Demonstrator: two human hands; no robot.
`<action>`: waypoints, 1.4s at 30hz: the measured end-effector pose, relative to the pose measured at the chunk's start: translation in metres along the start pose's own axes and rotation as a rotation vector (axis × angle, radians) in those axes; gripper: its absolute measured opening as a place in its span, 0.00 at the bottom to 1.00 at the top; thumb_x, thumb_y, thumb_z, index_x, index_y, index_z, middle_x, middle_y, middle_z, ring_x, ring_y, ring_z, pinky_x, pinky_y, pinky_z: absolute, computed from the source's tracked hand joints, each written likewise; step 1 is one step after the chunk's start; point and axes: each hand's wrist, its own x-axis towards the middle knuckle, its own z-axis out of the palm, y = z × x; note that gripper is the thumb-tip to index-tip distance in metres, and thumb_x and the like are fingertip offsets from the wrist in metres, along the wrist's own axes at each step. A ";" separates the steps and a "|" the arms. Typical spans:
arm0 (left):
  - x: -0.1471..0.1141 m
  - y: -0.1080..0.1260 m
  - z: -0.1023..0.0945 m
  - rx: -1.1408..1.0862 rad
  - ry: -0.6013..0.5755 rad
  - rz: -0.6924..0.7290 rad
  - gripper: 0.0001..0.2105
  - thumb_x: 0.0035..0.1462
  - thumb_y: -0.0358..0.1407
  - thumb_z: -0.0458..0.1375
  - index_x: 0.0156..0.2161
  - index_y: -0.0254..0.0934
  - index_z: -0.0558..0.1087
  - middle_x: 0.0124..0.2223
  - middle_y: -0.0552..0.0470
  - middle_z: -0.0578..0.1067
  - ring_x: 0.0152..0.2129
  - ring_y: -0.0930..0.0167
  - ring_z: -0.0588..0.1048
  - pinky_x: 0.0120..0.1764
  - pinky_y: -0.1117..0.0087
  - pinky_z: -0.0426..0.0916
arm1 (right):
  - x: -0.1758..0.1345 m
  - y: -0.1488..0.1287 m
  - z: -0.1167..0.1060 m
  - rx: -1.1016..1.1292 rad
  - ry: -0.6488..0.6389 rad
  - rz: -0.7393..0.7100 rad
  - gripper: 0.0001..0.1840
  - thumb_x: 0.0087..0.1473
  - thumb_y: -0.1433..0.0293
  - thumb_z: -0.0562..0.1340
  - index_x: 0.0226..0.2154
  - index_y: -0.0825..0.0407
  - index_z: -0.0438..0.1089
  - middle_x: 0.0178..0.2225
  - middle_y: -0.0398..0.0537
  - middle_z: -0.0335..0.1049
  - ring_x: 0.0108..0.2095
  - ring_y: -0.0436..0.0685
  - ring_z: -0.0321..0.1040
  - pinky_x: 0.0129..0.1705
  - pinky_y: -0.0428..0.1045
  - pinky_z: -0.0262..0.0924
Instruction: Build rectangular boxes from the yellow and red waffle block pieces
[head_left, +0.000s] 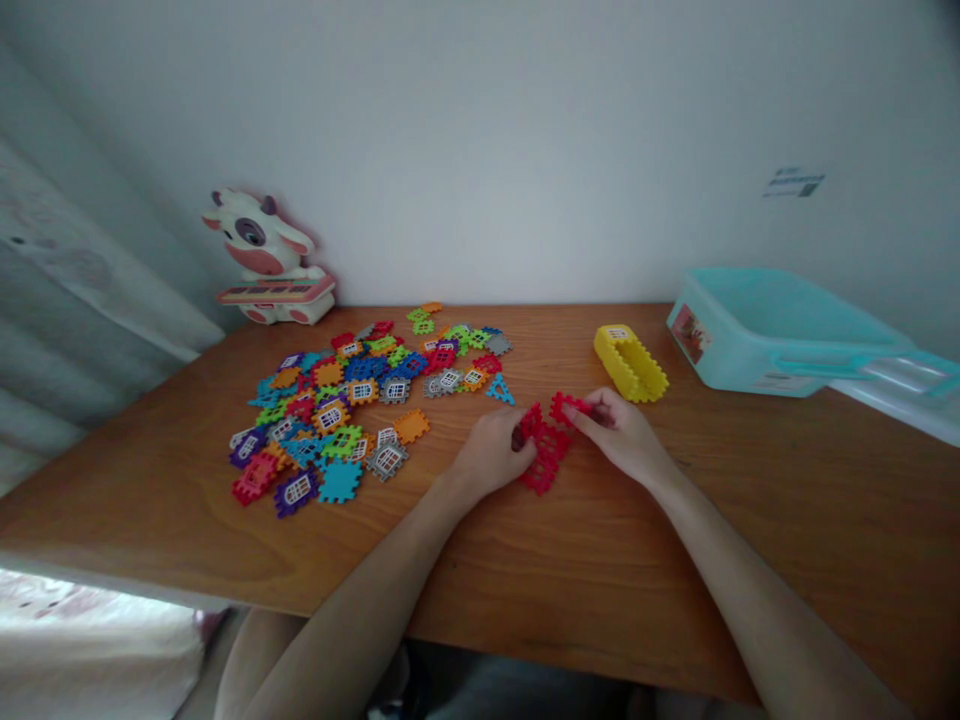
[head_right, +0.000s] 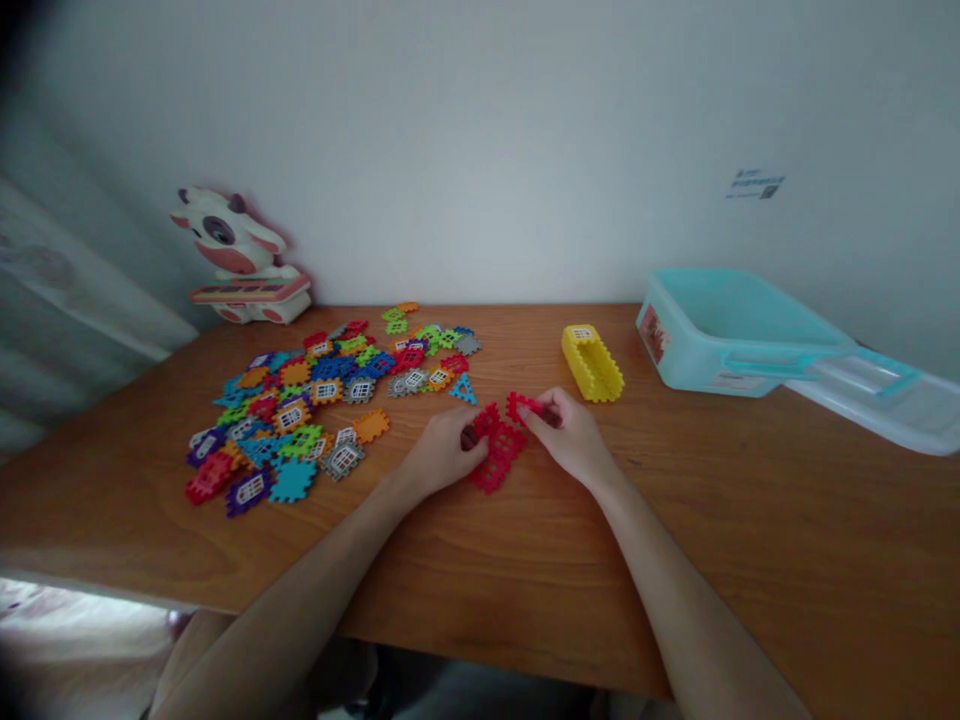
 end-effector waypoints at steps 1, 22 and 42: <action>0.000 0.000 0.000 0.026 0.011 0.003 0.05 0.55 0.29 0.56 0.35 0.36 0.74 0.32 0.52 0.75 0.28 0.71 0.73 0.33 0.71 0.66 | 0.000 0.001 -0.001 -0.028 0.011 -0.007 0.17 0.54 0.51 0.66 0.30 0.47 0.67 0.31 0.47 0.76 0.32 0.58 0.73 0.36 0.53 0.68; 0.003 -0.012 0.012 0.143 0.069 -0.014 0.12 0.66 0.35 0.54 0.33 0.35 0.77 0.32 0.49 0.76 0.30 0.69 0.73 0.35 0.71 0.65 | -0.006 -0.007 0.010 -0.452 -0.103 -0.192 0.09 0.58 0.68 0.59 0.36 0.51 0.76 0.34 0.51 0.79 0.32 0.58 0.74 0.35 0.50 0.63; 0.002 -0.012 0.020 0.213 0.066 -0.067 0.12 0.65 0.39 0.57 0.35 0.36 0.80 0.36 0.48 0.75 0.32 0.69 0.75 0.37 0.71 0.67 | -0.009 -0.016 0.016 -0.620 -0.199 -0.204 0.07 0.60 0.68 0.61 0.31 0.50 0.72 0.30 0.48 0.74 0.29 0.57 0.70 0.32 0.48 0.58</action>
